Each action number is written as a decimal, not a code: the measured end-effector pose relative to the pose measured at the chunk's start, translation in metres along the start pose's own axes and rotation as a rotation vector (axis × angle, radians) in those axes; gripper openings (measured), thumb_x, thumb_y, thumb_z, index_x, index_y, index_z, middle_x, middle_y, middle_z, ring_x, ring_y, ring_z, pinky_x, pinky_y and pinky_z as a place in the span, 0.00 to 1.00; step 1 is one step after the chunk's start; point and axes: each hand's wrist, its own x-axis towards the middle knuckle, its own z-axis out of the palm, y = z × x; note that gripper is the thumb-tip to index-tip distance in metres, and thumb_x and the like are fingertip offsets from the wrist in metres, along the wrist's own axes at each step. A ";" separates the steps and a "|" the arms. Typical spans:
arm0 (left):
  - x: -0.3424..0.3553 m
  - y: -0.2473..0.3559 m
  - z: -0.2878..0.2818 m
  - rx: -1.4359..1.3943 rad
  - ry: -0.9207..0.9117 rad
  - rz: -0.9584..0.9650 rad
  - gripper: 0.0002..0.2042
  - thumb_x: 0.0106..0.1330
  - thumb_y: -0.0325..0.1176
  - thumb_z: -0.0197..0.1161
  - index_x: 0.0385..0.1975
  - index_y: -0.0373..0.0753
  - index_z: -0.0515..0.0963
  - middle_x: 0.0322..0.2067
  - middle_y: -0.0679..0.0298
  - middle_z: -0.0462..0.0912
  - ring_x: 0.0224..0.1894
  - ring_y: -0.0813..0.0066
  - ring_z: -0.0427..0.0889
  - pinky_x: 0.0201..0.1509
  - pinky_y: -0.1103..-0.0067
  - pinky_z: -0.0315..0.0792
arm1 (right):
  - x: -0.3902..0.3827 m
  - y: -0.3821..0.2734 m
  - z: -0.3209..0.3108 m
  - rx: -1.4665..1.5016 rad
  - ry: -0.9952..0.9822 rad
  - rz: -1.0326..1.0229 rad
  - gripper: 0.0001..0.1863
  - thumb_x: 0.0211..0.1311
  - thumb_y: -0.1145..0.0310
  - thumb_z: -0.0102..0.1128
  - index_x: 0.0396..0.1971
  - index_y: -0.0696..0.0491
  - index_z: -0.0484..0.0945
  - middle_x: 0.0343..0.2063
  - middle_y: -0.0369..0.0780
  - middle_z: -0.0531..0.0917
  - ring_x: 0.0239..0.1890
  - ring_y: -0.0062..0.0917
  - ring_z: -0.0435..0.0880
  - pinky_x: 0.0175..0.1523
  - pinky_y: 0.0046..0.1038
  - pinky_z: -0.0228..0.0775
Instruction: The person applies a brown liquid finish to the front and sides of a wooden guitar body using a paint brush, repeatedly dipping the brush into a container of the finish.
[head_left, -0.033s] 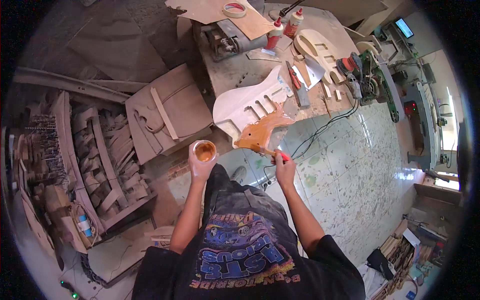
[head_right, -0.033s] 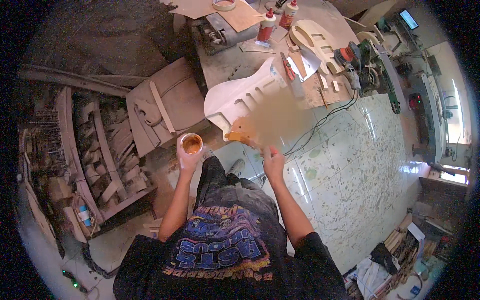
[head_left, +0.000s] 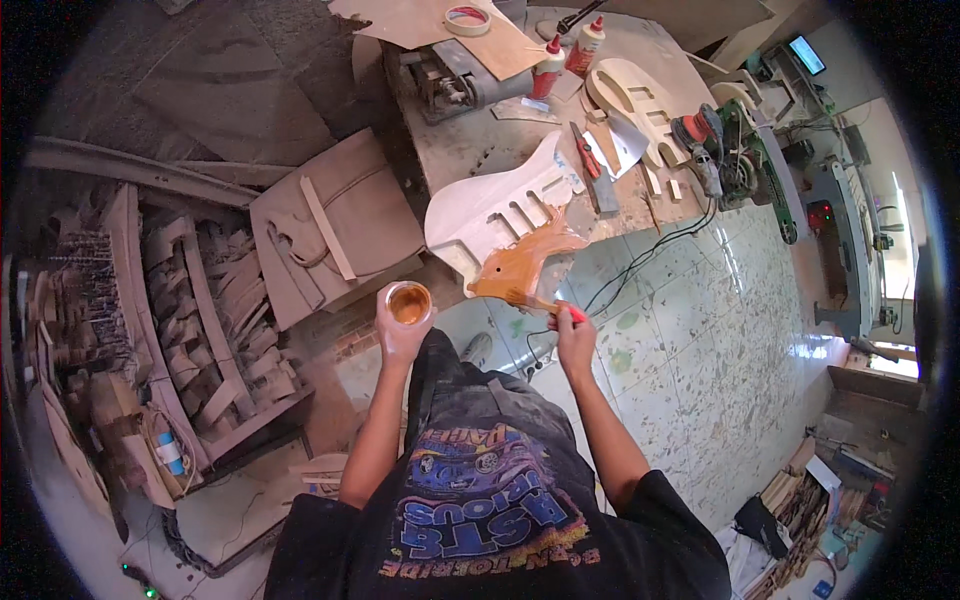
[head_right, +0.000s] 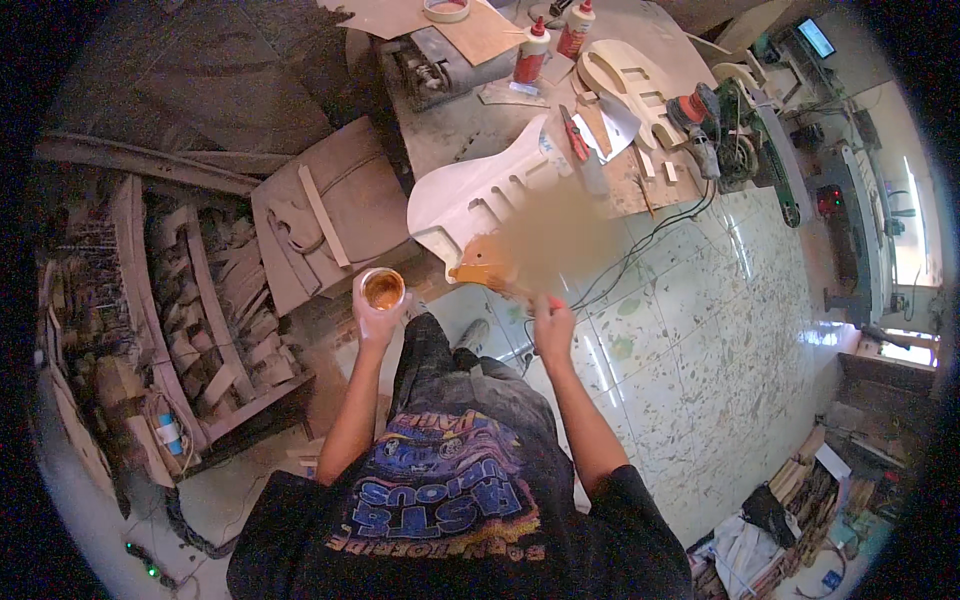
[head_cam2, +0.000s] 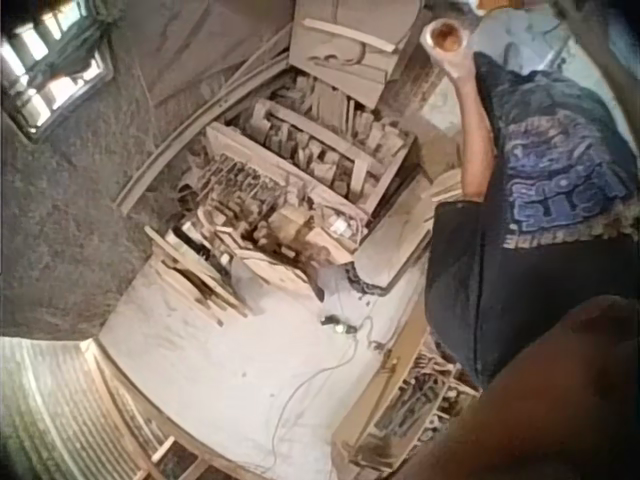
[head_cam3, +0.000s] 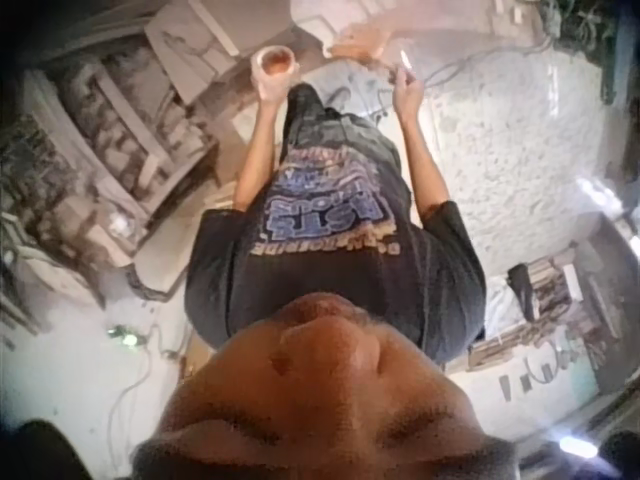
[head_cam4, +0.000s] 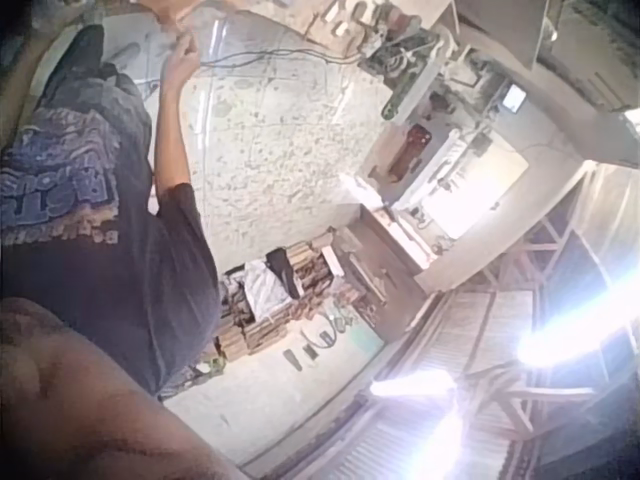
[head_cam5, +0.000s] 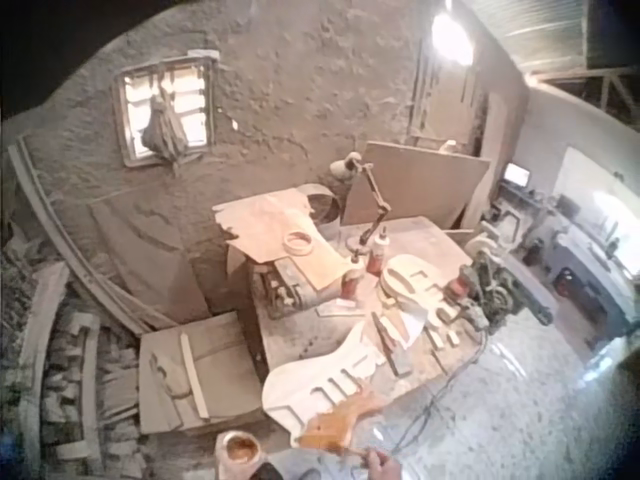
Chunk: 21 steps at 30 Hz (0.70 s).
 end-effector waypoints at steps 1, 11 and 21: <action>0.000 0.000 -0.001 0.001 -0.005 -0.009 0.30 0.47 0.27 0.78 0.51 0.36 0.71 0.45 0.59 0.78 0.49 0.68 0.79 0.58 0.72 0.73 | 0.002 0.011 -0.012 0.034 0.028 0.007 0.18 0.72 0.62 0.55 0.39 0.64 0.82 0.26 0.40 0.85 0.29 0.21 0.83 0.38 0.25 0.75; -0.003 0.002 0.001 0.005 -0.011 0.011 0.31 0.47 0.27 0.78 0.52 0.37 0.70 0.45 0.59 0.78 0.49 0.68 0.80 0.58 0.72 0.73 | -0.012 0.009 -0.007 0.127 0.000 0.040 0.16 0.74 0.65 0.53 0.47 0.63 0.81 0.30 0.40 0.85 0.29 0.20 0.84 0.39 0.23 0.79; -0.014 0.004 -0.013 -0.026 0.054 -0.025 0.30 0.48 0.26 0.77 0.52 0.36 0.70 0.46 0.59 0.78 0.49 0.67 0.79 0.58 0.72 0.73 | 0.008 -0.072 0.039 -0.261 -0.120 -0.448 0.14 0.68 0.65 0.58 0.41 0.61 0.83 0.25 0.46 0.85 0.27 0.31 0.85 0.38 0.31 0.76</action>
